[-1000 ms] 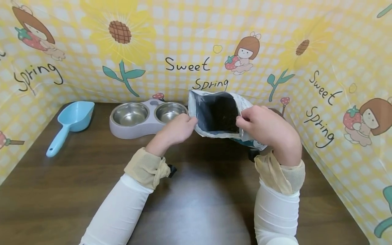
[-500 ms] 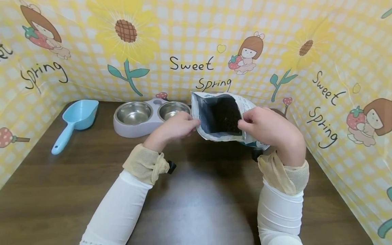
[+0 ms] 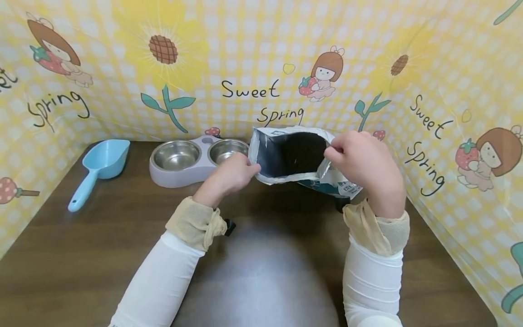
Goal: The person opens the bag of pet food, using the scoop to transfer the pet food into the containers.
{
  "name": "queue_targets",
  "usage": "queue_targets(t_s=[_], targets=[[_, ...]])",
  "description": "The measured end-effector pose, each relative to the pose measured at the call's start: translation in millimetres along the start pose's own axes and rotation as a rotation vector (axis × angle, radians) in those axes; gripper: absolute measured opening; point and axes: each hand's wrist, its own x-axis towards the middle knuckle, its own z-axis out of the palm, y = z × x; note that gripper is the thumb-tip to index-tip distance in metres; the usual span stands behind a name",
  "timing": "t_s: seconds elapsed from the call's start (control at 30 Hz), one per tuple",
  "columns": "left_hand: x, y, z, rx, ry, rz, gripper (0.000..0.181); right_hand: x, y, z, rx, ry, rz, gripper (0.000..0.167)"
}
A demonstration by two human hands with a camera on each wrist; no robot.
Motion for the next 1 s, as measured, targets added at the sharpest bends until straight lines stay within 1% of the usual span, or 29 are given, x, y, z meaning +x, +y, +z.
queue_targets(t_s=[0.03, 0.1, 0.2, 0.3, 0.4, 0.47, 0.53, 0.6, 0.7, 0.87, 1.0], targets=[[-1.4, 0.0, 1.8, 0.016, 0.001, -0.014, 0.049, -0.3, 1.2, 0.8, 0.004, 0.002, 0.001, 0.043], [-2.4, -1.2, 4.2, 0.031, -0.007, -0.014, 0.05, -1.2, -0.1, 2.3, 0.011, 0.004, 0.001, 0.043], [-2.7, -4.0, 4.6, -0.035, -0.041, 0.004, 0.051, -0.8, -4.4, 3.6, 0.019, 0.001, -0.028, 0.043], [-2.9, -7.3, 3.9, -0.084, -0.084, 0.03, 0.05, 0.5, -7.8, 3.8, 0.039, -0.066, -0.036, 0.049], [-3.7, -9.9, 2.6, -0.099, -0.121, 0.032, 0.047, 3.1, -9.4, 5.3, 0.07, -0.172, -0.049, 0.054], [-3.7, -10.6, 1.4, -0.112, -0.138, 0.02, 0.046, 3.8, -9.8, 5.5, 0.077, -0.207, -0.056, 0.054], [-3.1, -10.6, 0.1, -0.145, -0.153, 0.007, 0.046, 4.3, -9.4, 4.8, 0.072, -0.209, -0.071, 0.052], [-2.2, -10.1, -1.1, -0.186, -0.165, -0.006, 0.047, 4.5, -9.3, 3.2, 0.06, -0.193, -0.085, 0.051], [-0.2, -10.3, -1.6, -0.213, -0.181, -0.016, 0.047, 4.5, -9.0, 2.0, 0.041, -0.168, -0.104, 0.051], [0.2, -12.8, -0.6, -0.213, -0.196, -0.027, 0.047, 4.2, -10.5, 4.4, 0.024, -0.158, -0.142, 0.051], [-0.5, -13.3, 1.6, -0.213, -0.169, -0.021, 0.045, 6.7, -10.1, 8.1, 0.037, -0.167, -0.172, 0.05]])
